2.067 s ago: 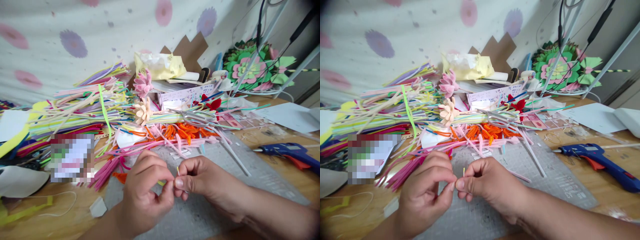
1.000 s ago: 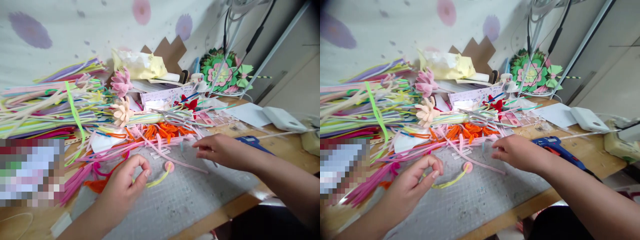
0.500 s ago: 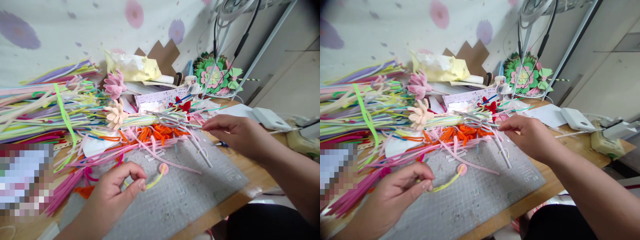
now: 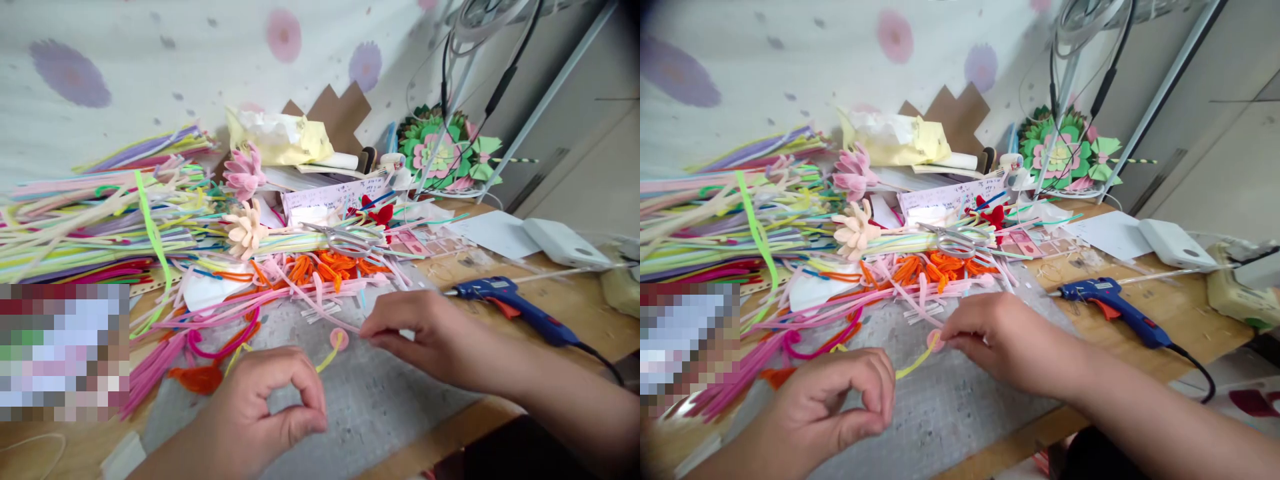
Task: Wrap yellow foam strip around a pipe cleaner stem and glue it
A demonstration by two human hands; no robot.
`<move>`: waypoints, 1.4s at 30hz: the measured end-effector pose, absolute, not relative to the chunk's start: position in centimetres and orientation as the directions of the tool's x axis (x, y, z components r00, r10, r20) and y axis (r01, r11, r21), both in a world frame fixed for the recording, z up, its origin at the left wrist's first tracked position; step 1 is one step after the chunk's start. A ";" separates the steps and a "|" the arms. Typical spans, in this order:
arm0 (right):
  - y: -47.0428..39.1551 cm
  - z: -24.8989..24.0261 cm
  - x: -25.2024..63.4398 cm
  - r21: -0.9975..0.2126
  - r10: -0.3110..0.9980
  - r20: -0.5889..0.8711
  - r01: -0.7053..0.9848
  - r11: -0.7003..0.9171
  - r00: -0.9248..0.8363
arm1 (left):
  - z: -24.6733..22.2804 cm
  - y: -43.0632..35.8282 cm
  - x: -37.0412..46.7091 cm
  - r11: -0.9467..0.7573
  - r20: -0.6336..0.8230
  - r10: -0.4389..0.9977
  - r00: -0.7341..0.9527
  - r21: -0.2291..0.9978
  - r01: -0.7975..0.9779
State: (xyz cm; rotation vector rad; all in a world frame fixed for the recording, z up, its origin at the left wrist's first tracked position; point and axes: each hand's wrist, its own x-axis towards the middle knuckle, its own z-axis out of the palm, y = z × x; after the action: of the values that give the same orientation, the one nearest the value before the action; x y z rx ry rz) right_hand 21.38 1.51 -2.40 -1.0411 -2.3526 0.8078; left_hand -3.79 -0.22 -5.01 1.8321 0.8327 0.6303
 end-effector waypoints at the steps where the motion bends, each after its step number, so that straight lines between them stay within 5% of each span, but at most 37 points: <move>1: 1.4 -2.6 20.8 -0.649 0.754 0.152 0.510 0.564 -0.639 | -4.9 -0.2 -3.7 -0.257 0.043 0.780 0.625 0.932 0.257; 7: 0.0 -3.4 16.9 -0.702 0.693 0.253 0.365 0.612 -0.675 | -5.3 -0.3 -3.3 -0.151 -0.003 0.855 0.518 0.955 0.256; 12: -0.9 -4.8 15.5 -0.570 0.712 0.434 0.443 0.692 -0.553 | -5.7 -0.4 -3.6 -0.039 -0.070 0.822 0.565 0.983 0.178; 20: -1.1 -2.8 17.0 -0.469 0.635 0.239 0.485 0.738 -0.735 | -5.0 -0.4 -4.0 -0.207 0.015 0.704 0.710 0.961 0.185; 23: -0.7 -1.9 18.4 -0.536 0.587 0.185 0.419 0.733 -0.788 | -4.9 -0.5 -4.0 -0.266 0.017 0.673 0.739 0.939 0.220; 28: 0.2 -1.4 21.8 -0.620 0.718 0.094 0.523 0.584 -0.690 | -5.4 -0.8 -3.7 -0.368 0.002 0.528 0.849 0.902 0.226; 31: 0.8 -2.0 22.6 -0.608 0.765 0.015 0.601 0.518 -0.644 | -5.0 -0.8 -3.5 -0.343 -0.028 0.601 0.798 0.894 0.289; 36: 1.7 -4.1 21.3 -0.582 0.739 0.140 0.548 0.600 -0.659 | -4.1 -0.9 -3.4 -0.243 -0.074 0.709 0.701 0.908 0.341; 42: 2.6 -6.1 18.5 -0.391 0.717 0.144 0.627 0.675 -0.682 | -5.2 -0.6 -3.5 -0.117 -0.145 0.787 0.600 0.919 0.376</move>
State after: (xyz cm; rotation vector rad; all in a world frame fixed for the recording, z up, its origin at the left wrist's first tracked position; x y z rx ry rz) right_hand 18.48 2.60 -6.11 -1.0713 -2.6040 0.4516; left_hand -3.53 -0.64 -5.24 1.7236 0.9626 0.4648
